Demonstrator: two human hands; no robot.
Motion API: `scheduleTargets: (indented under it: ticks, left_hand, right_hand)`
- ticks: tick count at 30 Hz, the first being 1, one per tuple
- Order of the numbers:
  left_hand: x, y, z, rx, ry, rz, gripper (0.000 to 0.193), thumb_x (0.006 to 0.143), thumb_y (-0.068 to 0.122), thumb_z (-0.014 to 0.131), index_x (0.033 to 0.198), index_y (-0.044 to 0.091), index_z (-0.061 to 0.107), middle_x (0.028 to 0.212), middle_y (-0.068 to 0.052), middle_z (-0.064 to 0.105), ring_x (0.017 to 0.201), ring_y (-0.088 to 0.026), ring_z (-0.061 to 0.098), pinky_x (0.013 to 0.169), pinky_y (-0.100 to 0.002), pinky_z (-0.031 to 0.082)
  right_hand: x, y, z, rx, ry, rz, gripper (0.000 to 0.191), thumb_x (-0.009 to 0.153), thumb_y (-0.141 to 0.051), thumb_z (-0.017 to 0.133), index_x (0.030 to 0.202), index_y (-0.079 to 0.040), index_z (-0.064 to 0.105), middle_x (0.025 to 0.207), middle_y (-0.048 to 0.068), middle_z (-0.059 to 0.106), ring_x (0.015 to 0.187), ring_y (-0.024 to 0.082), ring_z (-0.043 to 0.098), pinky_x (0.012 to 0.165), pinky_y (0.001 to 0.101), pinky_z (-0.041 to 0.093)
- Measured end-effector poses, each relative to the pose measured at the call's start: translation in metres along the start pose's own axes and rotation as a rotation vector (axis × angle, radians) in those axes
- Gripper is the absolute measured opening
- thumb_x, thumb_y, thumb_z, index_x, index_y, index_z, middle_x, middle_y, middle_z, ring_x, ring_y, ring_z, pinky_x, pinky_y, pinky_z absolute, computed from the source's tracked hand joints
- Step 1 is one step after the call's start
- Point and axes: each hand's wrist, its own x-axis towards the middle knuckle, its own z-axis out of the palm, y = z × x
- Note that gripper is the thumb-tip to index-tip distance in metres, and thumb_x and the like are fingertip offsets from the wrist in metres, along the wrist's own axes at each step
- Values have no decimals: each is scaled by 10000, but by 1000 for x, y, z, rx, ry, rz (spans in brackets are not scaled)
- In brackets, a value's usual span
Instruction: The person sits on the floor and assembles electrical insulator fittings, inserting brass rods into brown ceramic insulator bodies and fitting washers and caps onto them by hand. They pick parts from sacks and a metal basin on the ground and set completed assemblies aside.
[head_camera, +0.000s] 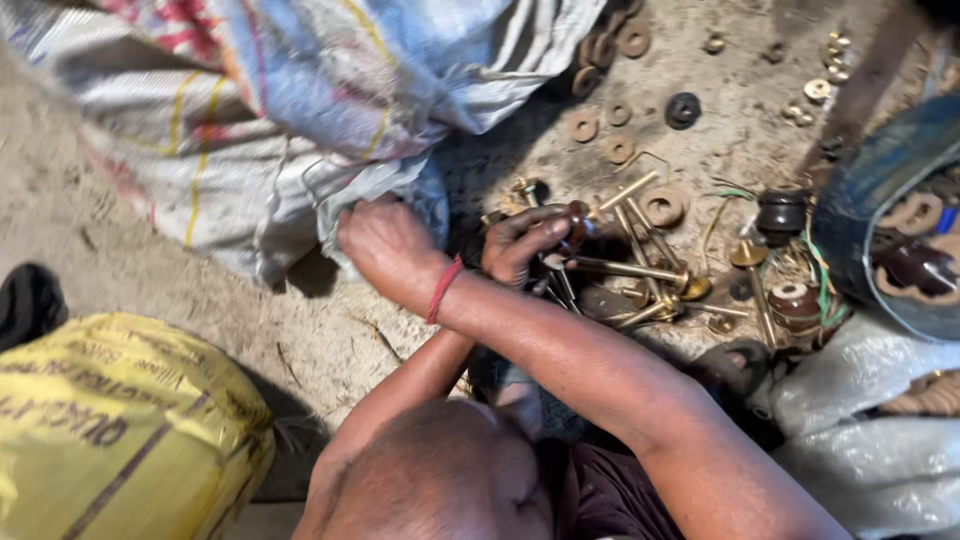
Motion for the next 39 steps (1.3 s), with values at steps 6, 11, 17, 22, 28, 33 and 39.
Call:
scheduleTargets:
  ticks: [6,11,17,22,28,33,39]
  left_hand:
    - [5,15,-5,20,6,-40,439,967,248,689,1295,-43,664,1088,-118,758,887,-174,731,747,-361,635]
    - [-11,20,-21,-143,31,-91,457,1035,290,680,1358,-27,614,1004,-124,678,817,-210,718,480,-231,465]
    - [-22,47,-21,-338,49,-17,497,977,372,671,1325,24,599,1048,-95,701,781,-173,684,399,-202,396]
    - [-21,59,-13,-382,55,-16,537,967,399,674,1361,47,578,1023,-78,692,777,-171,682,405,-210,400]
    - [-20,65,-8,-303,65,-5,535,957,385,689,1342,23,606,1018,-104,709,749,-178,695,391,-206,388]
    - [-17,70,5,-112,128,-96,499,941,315,724,1315,-6,648,988,-91,723,705,-156,712,379,-190,361]
    - [-8,61,18,38,110,-44,480,941,318,725,1274,-23,671,919,-113,739,671,-141,723,364,-207,367]
  right_hand:
    - [-9,11,-32,19,85,-70,209,743,-37,700,945,10,677,916,166,686,875,271,701,692,374,592]
    - [-88,76,-117,745,268,-37,133,921,-77,690,1053,-91,688,977,26,667,873,130,657,749,285,576]
    - [-103,216,-160,687,403,363,177,1002,-45,549,972,-37,724,926,111,717,692,154,639,592,293,572]
    - [-64,231,-66,-255,177,363,218,916,-79,769,1132,-61,752,975,128,739,642,213,672,538,339,592]
    - [-91,221,-79,513,431,399,150,975,-98,820,1102,-61,749,1048,78,764,873,131,705,754,266,620]
    - [-141,193,-132,875,395,645,226,1013,-81,704,1236,-83,741,1103,62,771,648,51,611,526,207,503]
    - [-160,172,-145,160,480,294,257,1141,-106,637,1397,-121,659,1111,138,757,899,178,730,746,279,615]
